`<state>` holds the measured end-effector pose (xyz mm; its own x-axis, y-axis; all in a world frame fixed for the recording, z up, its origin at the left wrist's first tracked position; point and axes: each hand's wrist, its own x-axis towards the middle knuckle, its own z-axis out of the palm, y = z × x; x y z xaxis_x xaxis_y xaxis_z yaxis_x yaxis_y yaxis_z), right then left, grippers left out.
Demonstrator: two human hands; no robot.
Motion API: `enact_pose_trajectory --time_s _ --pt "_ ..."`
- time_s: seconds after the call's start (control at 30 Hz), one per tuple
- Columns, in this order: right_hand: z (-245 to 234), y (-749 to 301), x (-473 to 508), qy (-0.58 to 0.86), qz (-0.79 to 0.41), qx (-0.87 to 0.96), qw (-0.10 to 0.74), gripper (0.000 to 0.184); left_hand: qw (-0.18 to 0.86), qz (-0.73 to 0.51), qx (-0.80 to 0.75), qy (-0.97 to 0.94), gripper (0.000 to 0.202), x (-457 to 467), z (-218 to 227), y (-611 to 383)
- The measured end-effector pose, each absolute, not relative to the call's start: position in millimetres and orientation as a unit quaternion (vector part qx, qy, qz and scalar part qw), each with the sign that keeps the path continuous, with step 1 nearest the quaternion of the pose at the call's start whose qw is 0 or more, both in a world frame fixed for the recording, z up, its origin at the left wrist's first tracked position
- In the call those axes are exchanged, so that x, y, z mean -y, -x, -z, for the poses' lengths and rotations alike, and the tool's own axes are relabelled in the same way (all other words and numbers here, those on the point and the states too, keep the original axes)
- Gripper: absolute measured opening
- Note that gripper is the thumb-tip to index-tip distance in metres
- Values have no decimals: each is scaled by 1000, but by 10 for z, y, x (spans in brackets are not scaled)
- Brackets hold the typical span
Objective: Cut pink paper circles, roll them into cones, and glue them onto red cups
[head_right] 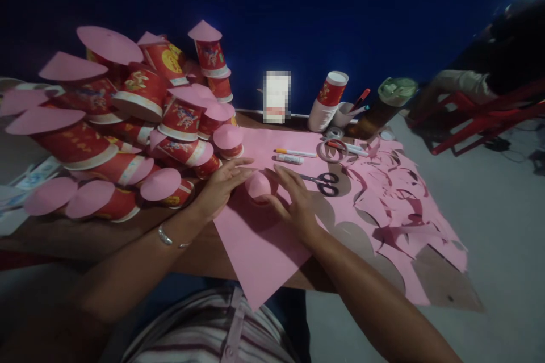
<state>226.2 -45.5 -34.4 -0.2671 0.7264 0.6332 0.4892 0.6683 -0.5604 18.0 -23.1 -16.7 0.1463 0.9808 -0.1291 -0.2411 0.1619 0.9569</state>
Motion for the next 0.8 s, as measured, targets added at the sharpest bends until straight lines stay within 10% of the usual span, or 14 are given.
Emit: enact_pose_trajectory --time_s 0.8 --pt "264 -2257 464 402 -181 778 447 63 677 -483 -444 -333 34 141 145 -259"
